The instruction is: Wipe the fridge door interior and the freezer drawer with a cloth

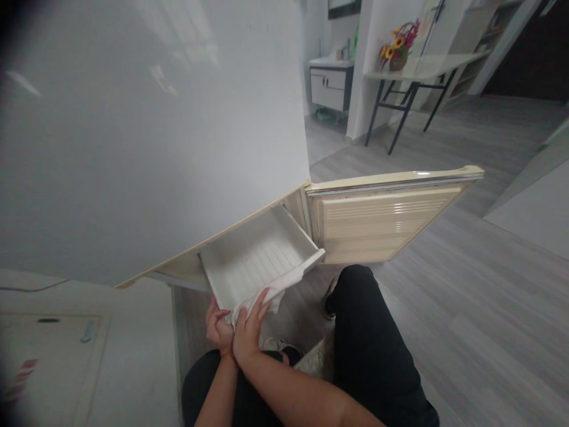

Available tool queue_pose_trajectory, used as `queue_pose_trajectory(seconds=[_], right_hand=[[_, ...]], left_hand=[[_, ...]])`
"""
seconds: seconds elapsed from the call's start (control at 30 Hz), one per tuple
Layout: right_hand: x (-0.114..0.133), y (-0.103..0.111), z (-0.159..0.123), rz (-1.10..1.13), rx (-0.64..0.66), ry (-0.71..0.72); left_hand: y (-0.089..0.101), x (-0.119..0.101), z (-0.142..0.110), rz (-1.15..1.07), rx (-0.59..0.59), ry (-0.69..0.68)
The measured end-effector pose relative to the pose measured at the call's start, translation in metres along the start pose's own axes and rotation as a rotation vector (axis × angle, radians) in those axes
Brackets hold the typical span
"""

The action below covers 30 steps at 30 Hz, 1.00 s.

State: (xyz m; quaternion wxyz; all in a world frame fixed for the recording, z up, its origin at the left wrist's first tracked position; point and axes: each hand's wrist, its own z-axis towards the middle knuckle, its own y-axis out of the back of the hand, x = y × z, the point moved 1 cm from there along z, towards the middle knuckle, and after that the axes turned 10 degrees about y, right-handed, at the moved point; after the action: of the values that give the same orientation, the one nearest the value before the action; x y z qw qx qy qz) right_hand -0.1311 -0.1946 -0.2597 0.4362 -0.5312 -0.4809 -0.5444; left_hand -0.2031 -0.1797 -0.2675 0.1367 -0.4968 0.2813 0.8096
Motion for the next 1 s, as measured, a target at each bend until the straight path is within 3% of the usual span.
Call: queue_pose_trajectory(seconds=[0.1,0.23,0.37,0.6,0.67,0.77,0.83,1.0], right_hand=[[0.003,-0.011,-0.011,0.019,0.045,-0.019],[0.014,0.007,0.017,0.015,-0.067,-0.073],[0.027,0.038,0.065,0.031,-0.332,-0.145],[0.027,0.117,0.142,0.097,-0.545,-0.071],[0.024,0.142,0.166,0.28,-0.615,-0.126],[0.017,0.169,0.194,0.637,-0.625,-0.308],[0.012,0.179,0.199,0.725,-0.599,-0.391],[0.0,0.166,0.171,0.832,-0.483,-0.469]], left_hand=[[0.004,0.002,0.002,0.02,0.046,-0.011],[0.003,-0.002,0.0,0.009,0.037,-0.008],[-0.001,-0.011,-0.005,-0.01,-0.006,0.014],[-0.004,-0.013,-0.007,-0.067,-0.04,0.021],[-0.004,-0.011,-0.006,-0.087,-0.04,0.014],[-0.004,-0.009,-0.006,-0.107,-0.035,0.008],[-0.004,-0.008,-0.006,-0.114,-0.039,0.011],[-0.005,-0.006,-0.006,-0.114,-0.069,0.014]])
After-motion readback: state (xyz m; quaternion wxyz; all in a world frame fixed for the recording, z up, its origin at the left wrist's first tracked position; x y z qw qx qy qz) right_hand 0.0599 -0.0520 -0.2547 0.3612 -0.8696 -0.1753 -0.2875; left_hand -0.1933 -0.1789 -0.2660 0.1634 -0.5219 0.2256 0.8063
